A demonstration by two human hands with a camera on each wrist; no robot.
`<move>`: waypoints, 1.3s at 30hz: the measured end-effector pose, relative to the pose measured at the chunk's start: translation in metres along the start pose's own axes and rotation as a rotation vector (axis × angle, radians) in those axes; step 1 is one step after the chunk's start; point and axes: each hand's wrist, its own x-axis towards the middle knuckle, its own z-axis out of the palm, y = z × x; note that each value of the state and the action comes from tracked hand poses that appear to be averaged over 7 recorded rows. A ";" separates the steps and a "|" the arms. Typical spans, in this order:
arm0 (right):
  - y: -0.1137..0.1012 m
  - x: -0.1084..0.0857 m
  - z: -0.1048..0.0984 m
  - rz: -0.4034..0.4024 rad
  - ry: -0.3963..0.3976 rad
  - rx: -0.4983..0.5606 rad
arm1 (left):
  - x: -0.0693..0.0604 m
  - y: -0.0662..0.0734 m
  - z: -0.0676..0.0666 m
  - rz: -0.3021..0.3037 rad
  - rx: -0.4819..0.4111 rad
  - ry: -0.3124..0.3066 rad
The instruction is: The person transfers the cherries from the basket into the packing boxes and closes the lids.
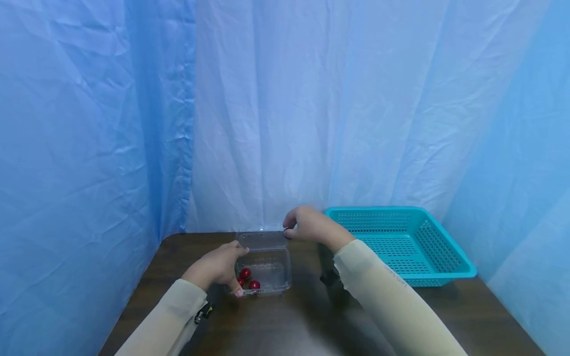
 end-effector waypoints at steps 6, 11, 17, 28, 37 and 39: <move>-0.014 0.008 0.029 -0.073 -0.050 -0.030 | 0.003 -0.001 0.000 -0.001 0.002 -0.016; -0.024 0.014 0.056 -0.076 -0.129 -0.022 | 0.005 -0.004 -0.001 0.009 0.009 -0.030; -0.031 0.020 0.084 -0.093 -0.171 -0.003 | 0.003 -0.005 -0.004 0.024 0.007 -0.033; -0.035 0.029 0.119 -0.003 -0.173 0.000 | 0.003 -0.009 -0.002 0.042 0.024 -0.030; -0.041 0.029 0.134 -0.014 -0.137 -0.001 | 0.003 -0.009 -0.001 0.050 0.007 -0.029; -0.043 0.029 0.135 -0.022 -0.132 0.016 | 0.002 -0.009 -0.001 0.054 0.007 -0.025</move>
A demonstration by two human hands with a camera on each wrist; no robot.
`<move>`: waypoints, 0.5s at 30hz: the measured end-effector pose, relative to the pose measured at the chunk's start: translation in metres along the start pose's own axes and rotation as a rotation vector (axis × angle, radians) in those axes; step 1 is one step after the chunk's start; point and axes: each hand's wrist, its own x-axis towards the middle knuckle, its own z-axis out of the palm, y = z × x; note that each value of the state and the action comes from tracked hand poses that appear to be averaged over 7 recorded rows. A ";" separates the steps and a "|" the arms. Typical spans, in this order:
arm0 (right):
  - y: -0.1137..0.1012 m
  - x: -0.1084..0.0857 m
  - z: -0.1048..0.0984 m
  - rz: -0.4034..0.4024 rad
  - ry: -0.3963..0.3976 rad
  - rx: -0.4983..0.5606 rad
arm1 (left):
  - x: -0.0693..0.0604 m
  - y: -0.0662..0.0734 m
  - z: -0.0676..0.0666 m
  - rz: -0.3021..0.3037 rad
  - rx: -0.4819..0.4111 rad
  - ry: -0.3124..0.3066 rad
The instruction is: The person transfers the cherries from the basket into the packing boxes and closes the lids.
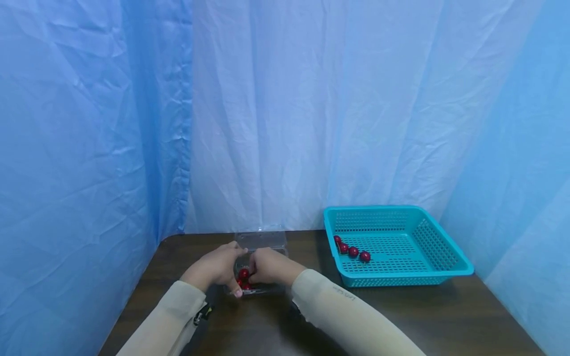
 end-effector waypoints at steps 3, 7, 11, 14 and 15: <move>-0.003 0.000 0.001 -0.014 0.015 -0.009 | 0.000 0.000 0.001 0.001 0.001 0.005; -0.004 0.001 0.001 -0.006 0.016 -0.018 | 0.000 0.000 0.001 0.000 0.001 0.008; -0.002 0.001 -0.003 0.028 0.002 0.004 | -0.001 0.000 0.001 0.001 0.001 0.008; -0.002 -0.001 -0.011 0.037 -0.007 0.010 | -0.001 0.000 0.001 -0.001 0.002 0.007; -0.002 -0.002 -0.014 0.038 -0.011 0.009 | -0.001 0.000 0.001 -0.002 0.003 0.007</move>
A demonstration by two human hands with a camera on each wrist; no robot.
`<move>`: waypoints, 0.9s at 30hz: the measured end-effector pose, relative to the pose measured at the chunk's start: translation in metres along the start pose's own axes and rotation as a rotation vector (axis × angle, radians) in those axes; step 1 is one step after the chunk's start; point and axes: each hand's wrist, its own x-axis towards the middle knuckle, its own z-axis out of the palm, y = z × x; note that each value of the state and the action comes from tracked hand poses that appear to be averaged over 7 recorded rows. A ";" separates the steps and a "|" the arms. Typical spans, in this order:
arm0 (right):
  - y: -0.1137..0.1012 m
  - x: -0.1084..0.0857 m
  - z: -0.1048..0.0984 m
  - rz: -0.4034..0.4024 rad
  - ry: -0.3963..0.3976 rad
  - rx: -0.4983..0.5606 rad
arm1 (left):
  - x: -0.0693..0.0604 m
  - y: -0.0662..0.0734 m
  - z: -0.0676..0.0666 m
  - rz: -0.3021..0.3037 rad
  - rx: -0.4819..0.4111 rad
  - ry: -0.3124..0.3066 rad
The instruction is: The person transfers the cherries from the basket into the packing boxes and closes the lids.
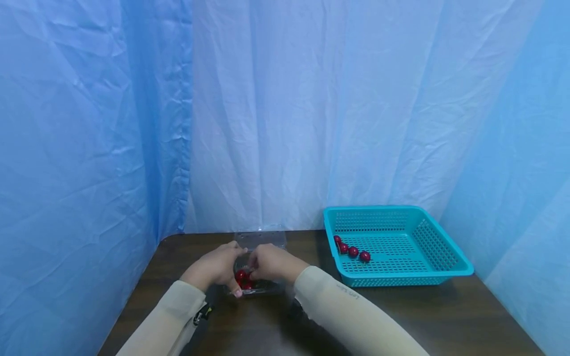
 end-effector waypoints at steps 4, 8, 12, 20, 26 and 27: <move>0.000 -0.007 -0.018 -0.029 0.011 -0.041 | 0.000 0.001 -0.001 -0.007 0.004 -0.007; 0.000 -0.015 -0.042 -0.044 0.023 -0.081 | 0.000 0.003 -0.001 -0.013 0.008 -0.011; 0.002 -0.025 -0.074 -0.020 0.024 -0.089 | 0.000 0.003 -0.001 -0.021 0.006 -0.003; 0.026 -0.041 -0.137 0.076 0.088 -0.148 | -0.002 0.003 0.000 -0.015 -0.009 0.004; 0.053 -0.053 -0.168 0.208 0.103 -0.157 | -0.003 0.002 -0.002 -0.008 -0.004 -0.005; 0.058 -0.055 -0.172 0.225 0.110 -0.157 | -0.004 0.002 -0.002 -0.009 -0.005 -0.005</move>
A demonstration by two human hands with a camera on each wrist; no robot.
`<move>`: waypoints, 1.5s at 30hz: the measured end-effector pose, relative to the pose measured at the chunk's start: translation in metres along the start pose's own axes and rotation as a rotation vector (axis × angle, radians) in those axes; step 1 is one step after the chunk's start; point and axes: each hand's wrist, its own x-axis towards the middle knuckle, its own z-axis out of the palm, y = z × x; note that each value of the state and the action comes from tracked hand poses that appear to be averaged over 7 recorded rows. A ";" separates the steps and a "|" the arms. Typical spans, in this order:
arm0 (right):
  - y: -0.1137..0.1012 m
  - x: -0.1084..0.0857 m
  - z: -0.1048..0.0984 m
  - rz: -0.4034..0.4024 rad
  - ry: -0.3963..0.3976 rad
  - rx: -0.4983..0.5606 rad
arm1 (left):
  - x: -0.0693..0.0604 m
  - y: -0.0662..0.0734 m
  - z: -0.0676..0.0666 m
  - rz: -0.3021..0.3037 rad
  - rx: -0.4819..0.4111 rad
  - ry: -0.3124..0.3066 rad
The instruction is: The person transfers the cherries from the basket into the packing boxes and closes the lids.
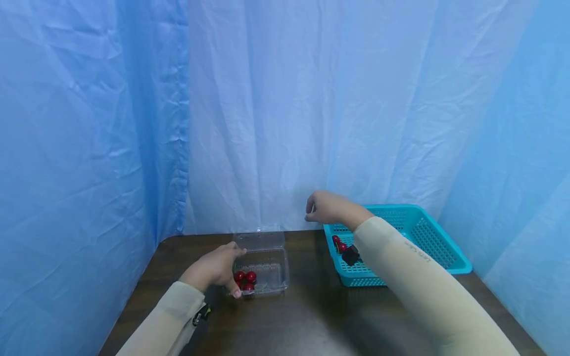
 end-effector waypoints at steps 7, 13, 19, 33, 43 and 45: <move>0.049 0.005 -0.011 0.075 -0.078 0.021 | -0.003 -0.002 -0.001 -0.005 -0.007 0.008; 0.090 0.009 -0.001 0.187 -0.192 0.016 | -0.003 -0.005 -0.001 -0.015 -0.009 0.008; 0.119 0.004 0.016 0.208 -0.224 0.052 | 0.001 -0.005 0.002 -0.035 0.003 0.006; 0.140 -0.024 0.035 0.284 -0.199 0.023 | 0.008 0.001 0.002 -0.018 0.020 0.012; 0.147 -0.024 0.044 0.323 -0.186 -0.016 | 0.011 -0.001 0.000 -0.005 0.025 0.007; 0.148 -0.024 0.046 0.326 -0.182 -0.019 | 0.010 0.000 0.000 -0.012 0.019 0.006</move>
